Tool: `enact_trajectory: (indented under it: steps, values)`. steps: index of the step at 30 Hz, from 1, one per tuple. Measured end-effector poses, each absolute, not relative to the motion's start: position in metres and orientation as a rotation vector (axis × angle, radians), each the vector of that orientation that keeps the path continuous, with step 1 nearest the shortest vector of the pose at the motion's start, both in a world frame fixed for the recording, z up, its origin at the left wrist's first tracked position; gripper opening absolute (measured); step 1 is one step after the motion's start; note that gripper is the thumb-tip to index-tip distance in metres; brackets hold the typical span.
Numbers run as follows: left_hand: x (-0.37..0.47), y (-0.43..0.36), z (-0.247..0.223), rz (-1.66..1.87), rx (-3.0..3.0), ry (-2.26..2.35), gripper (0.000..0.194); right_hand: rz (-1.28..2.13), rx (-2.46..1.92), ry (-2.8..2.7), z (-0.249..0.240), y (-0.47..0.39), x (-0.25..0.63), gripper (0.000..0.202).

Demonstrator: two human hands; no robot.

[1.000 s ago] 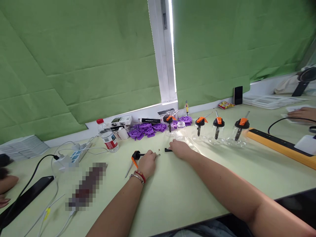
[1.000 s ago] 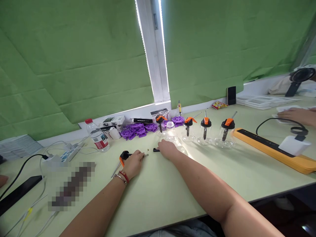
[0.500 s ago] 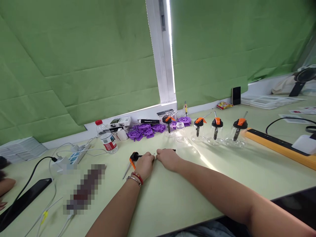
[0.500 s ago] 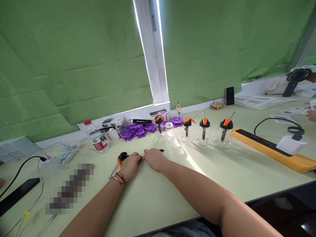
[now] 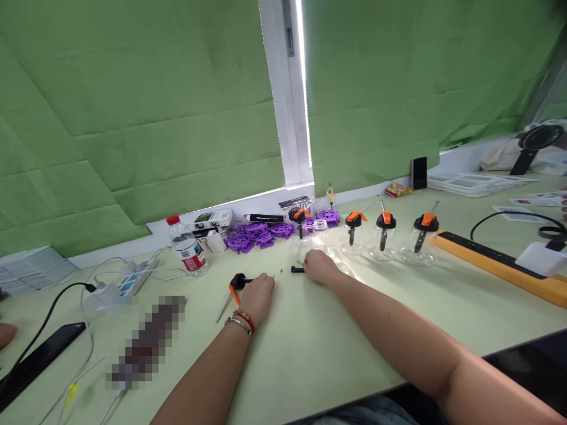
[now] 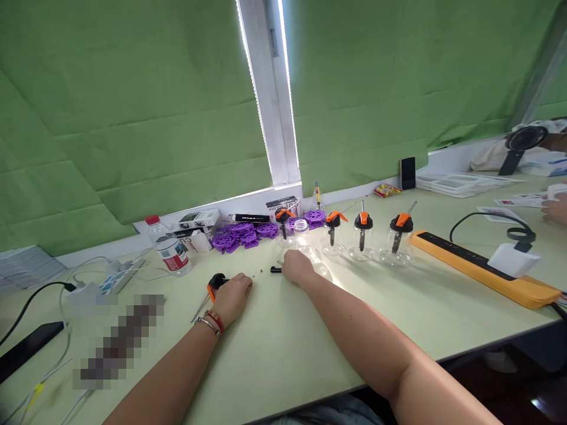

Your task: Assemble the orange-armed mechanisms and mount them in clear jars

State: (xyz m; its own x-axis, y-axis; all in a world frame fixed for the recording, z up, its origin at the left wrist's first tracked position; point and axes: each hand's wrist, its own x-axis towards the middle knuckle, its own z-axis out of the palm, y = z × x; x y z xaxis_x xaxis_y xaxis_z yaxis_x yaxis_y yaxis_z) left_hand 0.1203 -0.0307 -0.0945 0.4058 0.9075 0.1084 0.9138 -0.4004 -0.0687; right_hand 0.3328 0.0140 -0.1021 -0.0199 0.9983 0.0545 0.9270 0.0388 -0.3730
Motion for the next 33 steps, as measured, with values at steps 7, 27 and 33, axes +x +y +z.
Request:
enact_trajectory:
  steps: [7, 27, 33]
  values:
    - [0.123, -0.032, -0.094, -0.122, -2.516, -1.640, 0.021, 0.337, -1.862, -2.025, -0.096, 0.008, 0.334, 0.021]
    - [0.129, -0.041, -0.087, -0.247, -2.562, -1.581, 0.017, 0.437, -1.837, -2.109, -0.090, 0.021, 0.345, 0.013]
    - [0.129, -0.041, -0.086, -0.236, -2.575, -1.573, 0.015, 0.480, -1.959, -2.009, -0.091, 0.023, 0.347, 0.008]
